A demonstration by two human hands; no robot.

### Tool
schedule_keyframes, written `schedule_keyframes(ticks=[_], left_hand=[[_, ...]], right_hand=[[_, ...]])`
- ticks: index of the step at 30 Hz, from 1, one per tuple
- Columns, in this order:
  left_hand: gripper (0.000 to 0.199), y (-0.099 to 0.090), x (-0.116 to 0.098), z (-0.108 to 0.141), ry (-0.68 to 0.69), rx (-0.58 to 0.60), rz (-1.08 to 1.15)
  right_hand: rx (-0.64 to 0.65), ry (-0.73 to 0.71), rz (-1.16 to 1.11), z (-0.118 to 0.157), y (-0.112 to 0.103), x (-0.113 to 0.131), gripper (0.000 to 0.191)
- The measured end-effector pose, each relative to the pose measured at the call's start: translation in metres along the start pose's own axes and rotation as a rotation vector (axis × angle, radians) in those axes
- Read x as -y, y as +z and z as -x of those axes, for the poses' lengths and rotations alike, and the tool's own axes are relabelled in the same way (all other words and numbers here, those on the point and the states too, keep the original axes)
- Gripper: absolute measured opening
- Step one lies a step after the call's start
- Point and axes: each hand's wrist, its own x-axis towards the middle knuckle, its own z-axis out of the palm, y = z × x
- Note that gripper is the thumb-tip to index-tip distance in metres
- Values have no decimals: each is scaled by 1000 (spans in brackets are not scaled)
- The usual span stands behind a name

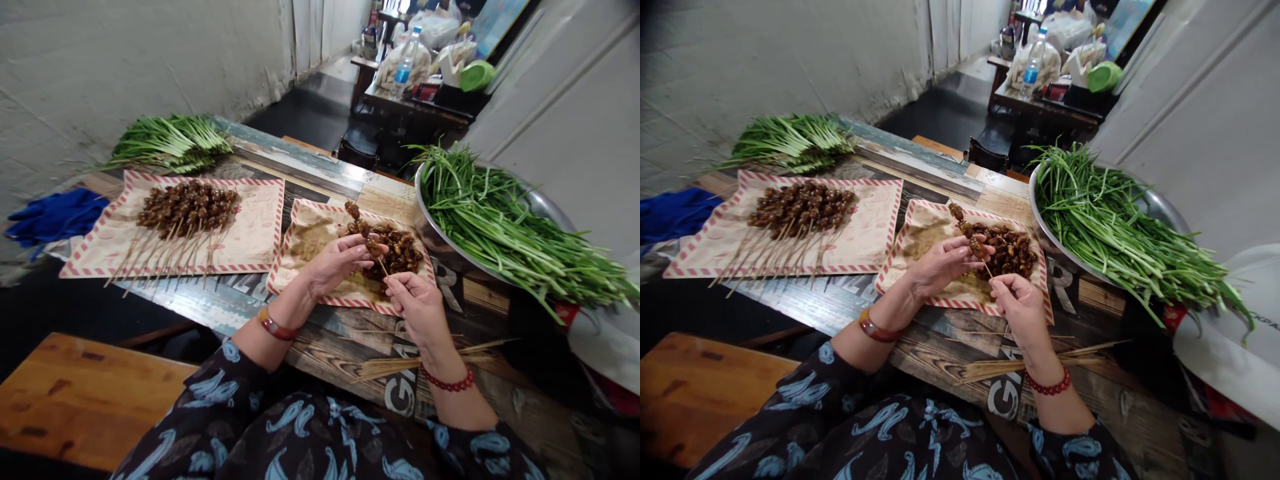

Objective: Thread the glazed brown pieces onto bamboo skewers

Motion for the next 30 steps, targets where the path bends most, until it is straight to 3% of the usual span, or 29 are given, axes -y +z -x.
schedule_keyframes(ticks=[3, 8, 16, 24, 30], left_hand=[[37, 1, 2, 0, 25, 4, 12], [30, 2, 6, -2, 38, -105, 32], [38, 11, 15, -2, 49, -235, 41], [39, 5, -3, -2, 161, -321, -21], [27, 0, -5, -2, 204, -291, 3]], right_hand=[[2, 3, -5, 0, 0, -1, 26], [-12, -52, 82, 0, -1, -5, 26], [-46, -139, 210, 0, -3, -9, 27], [-32, -126, 227, 1, -2, -9, 27], [-7, -93, 201, 1, -2, -13, 26]])
